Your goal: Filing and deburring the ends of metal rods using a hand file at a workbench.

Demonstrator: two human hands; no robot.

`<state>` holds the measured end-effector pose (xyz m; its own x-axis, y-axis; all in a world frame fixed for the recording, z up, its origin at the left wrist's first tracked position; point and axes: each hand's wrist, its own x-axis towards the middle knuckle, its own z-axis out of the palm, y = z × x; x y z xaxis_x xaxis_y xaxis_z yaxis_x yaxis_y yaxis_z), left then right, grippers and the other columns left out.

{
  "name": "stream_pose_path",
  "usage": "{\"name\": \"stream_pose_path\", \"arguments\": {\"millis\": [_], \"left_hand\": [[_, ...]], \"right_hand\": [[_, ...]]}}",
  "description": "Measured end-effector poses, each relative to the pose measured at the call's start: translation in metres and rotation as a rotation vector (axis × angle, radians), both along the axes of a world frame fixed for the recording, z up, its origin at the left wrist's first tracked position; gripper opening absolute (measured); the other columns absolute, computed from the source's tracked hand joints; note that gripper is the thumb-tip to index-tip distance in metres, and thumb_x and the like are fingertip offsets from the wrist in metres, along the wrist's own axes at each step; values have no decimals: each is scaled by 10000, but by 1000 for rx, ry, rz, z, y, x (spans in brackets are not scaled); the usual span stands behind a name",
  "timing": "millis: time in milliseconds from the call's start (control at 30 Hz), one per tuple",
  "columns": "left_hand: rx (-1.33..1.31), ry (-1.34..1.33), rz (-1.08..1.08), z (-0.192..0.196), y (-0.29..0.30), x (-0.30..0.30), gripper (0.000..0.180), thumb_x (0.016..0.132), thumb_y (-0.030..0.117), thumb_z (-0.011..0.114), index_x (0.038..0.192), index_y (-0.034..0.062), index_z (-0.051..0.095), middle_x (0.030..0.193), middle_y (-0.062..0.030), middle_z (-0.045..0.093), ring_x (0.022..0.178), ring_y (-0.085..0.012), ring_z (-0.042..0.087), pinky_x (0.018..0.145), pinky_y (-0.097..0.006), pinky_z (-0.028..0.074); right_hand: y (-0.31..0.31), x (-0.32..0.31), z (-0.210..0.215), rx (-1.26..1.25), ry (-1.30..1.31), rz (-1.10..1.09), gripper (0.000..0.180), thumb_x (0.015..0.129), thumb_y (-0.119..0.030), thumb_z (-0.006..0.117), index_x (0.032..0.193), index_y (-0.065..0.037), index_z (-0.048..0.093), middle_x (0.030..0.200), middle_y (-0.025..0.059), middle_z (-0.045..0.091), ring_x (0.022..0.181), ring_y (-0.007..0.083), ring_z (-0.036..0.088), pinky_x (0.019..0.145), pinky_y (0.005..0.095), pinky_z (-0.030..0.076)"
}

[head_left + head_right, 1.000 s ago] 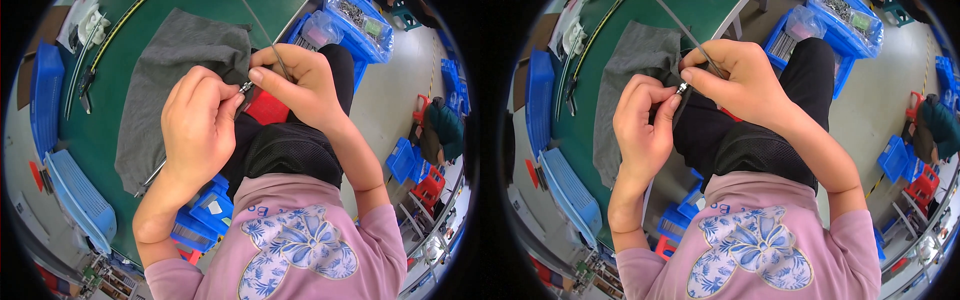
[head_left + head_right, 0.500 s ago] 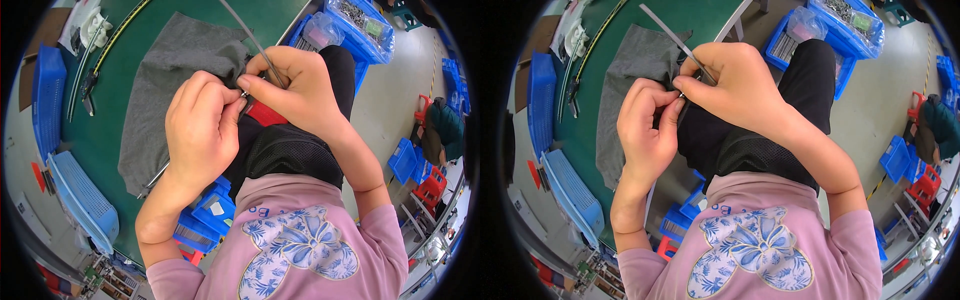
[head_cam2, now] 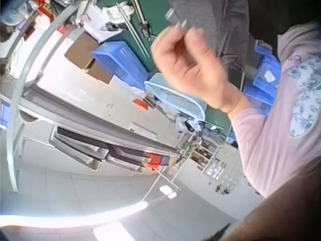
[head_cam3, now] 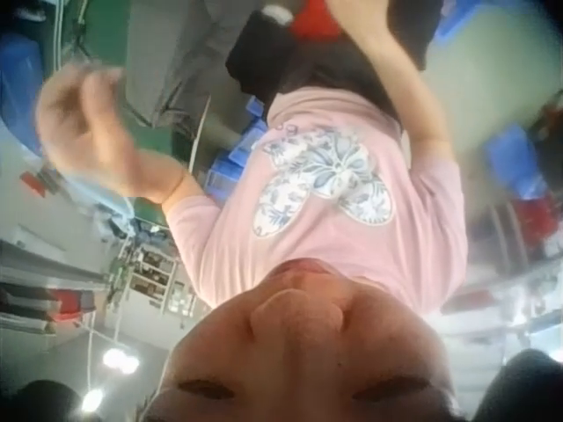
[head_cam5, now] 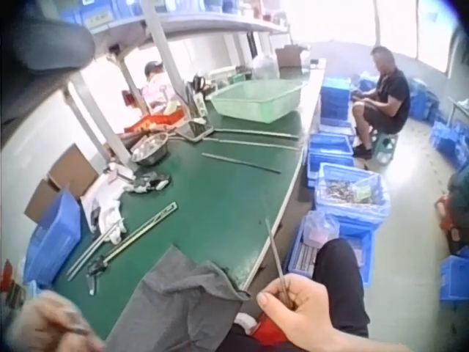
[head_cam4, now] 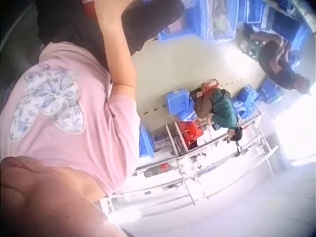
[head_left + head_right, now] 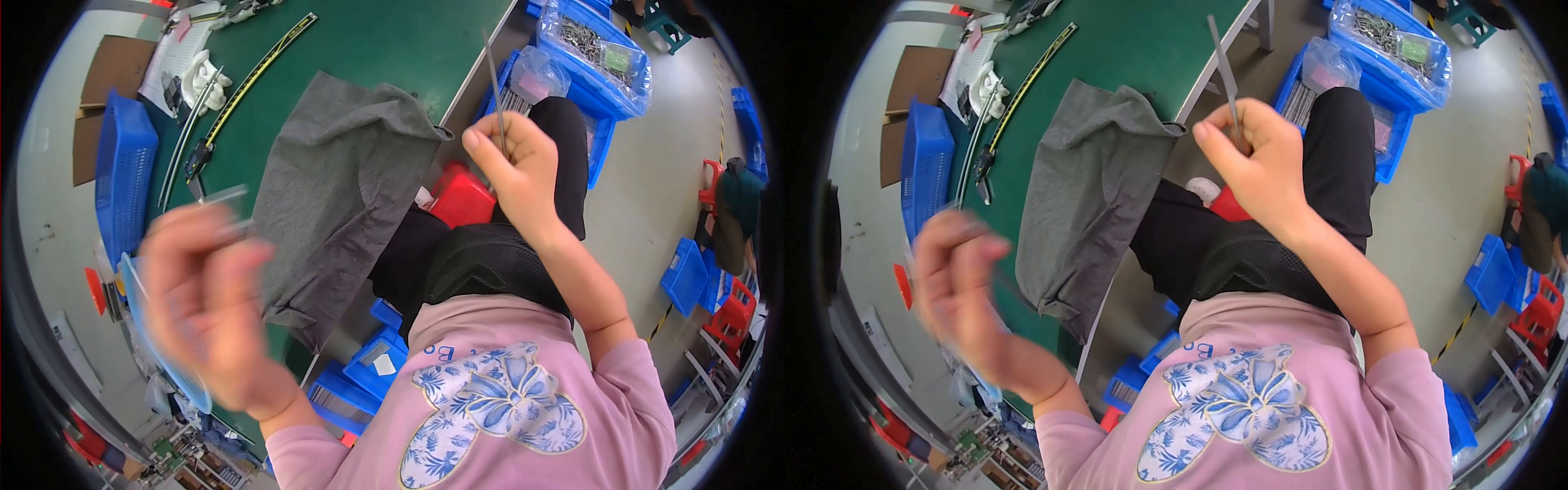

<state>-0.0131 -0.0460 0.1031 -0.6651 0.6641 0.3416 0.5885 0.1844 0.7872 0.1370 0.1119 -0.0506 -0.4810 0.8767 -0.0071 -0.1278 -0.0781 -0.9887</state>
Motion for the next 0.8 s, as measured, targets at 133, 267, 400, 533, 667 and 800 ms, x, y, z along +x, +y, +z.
{"name": "stream_pose_path", "arguments": {"millis": [133,267,400,533,667,800], "left_hand": [[353,234,279,85,-87,-57,179,965,86,527,983,-88,565,1086,-149,546,906,-206,545,812,-325,484],[732,-89,-101,125,-158,-70,197,994,48,468,1107,-114,464,1081,-165,455,984,-263,511,884,-378,468],[1047,-487,12,64,-130,-44,201,972,6,486,1120,-123,444,1046,-193,487,979,-264,534,902,-405,480],[1199,-888,-58,-14,-83,-40,132,972,7,494,1009,-105,551,938,-179,585,935,-270,606,958,-397,536],[1325,-982,140,-51,-74,-42,190,1015,72,435,967,-87,529,935,-179,569,898,-260,605,936,-420,556],[1383,-1054,353,-66,-66,-43,180,1025,80,413,991,-81,487,920,-164,542,857,-248,596,930,-420,562]], "right_hand": [[-36,2,-3,-82,122,132,122,876,-119,699,859,-9,648,604,-82,470,542,1,368,478,218,259],[-69,-7,2,-192,221,355,158,889,-149,699,918,6,690,663,-52,542,592,14,411,519,215,327],[-84,-11,17,-320,295,490,215,954,-167,619,1008,31,683,656,-48,545,564,17,431,509,198,326],[-80,-5,13,-301,276,397,278,996,-223,549,960,32,652,544,-47,451,425,22,352,410,206,244],[-75,11,7,-405,265,342,193,958,-136,619,921,45,674,832,26,668,746,40,549,663,201,427],[-69,8,9,-411,165,290,183,947,-136,643,896,38,661,743,-29,609,660,14,491,580,184,378]]}}
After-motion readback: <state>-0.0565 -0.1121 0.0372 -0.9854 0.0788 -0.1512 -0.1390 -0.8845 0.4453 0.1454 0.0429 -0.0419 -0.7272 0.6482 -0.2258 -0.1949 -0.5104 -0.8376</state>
